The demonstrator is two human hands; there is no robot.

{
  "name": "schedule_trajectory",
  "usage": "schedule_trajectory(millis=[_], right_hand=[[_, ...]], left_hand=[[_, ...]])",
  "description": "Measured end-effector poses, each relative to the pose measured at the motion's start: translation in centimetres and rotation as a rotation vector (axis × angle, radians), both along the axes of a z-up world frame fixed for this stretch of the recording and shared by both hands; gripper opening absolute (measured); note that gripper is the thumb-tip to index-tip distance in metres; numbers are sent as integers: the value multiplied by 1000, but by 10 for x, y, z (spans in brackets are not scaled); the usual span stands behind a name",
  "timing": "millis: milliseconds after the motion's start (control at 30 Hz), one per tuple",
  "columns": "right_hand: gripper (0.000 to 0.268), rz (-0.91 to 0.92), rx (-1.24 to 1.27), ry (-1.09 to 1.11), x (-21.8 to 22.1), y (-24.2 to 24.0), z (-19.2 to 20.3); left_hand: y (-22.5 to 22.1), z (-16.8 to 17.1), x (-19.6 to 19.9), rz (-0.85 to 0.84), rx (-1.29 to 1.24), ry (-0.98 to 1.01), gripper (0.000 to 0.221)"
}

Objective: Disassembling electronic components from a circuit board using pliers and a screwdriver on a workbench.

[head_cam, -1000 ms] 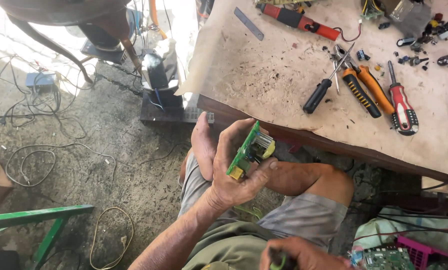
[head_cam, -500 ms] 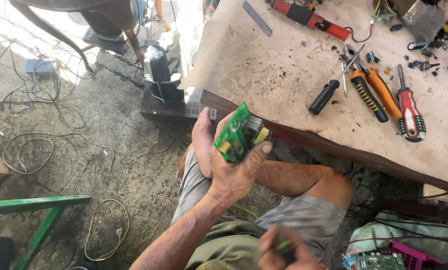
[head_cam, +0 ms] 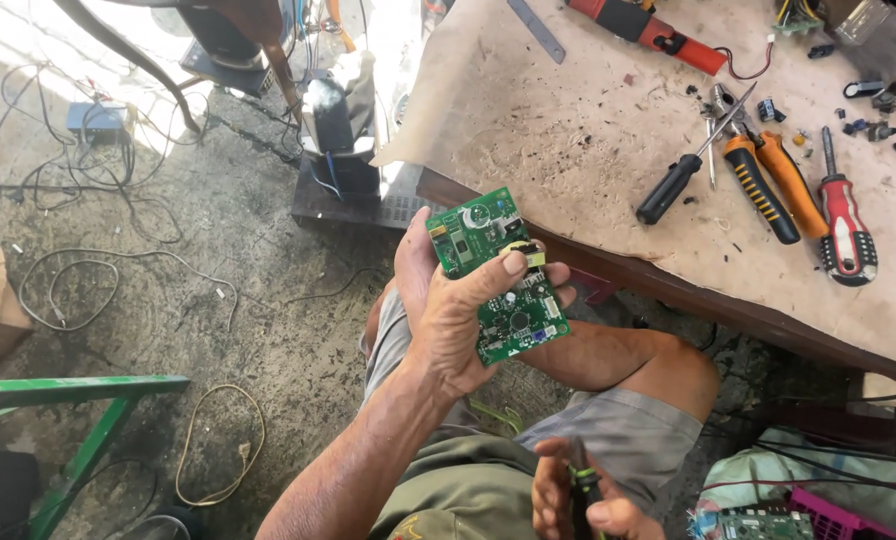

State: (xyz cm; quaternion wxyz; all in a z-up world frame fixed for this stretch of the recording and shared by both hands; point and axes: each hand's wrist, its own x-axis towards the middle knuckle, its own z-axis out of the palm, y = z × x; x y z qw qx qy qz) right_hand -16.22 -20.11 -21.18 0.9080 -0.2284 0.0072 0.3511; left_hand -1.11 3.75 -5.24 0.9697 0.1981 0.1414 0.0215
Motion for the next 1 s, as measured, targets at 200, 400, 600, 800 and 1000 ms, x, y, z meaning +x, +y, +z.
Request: schedule_trajectory(millis=[200,400,600,800,1000], right_hand=[[53,-30,-221,88,-1,-1,5],[62,-83,51,45,7,7,10],[50,64,-642,-232,45,-10,79],[59,107,-1642,-1419,99,-13,148],[62,-266,-2378,-2200,132,39,208]], left_hand=[[5,-14,-6,-19,-34,-37,53],[9,-20,-12,-32,-6,-62,69],[21,-60,-17,-349,-277,-103,61],[27,-64,-16,-655,-410,-205,73],[20,-39,-24,-478,-81,-125,66]])
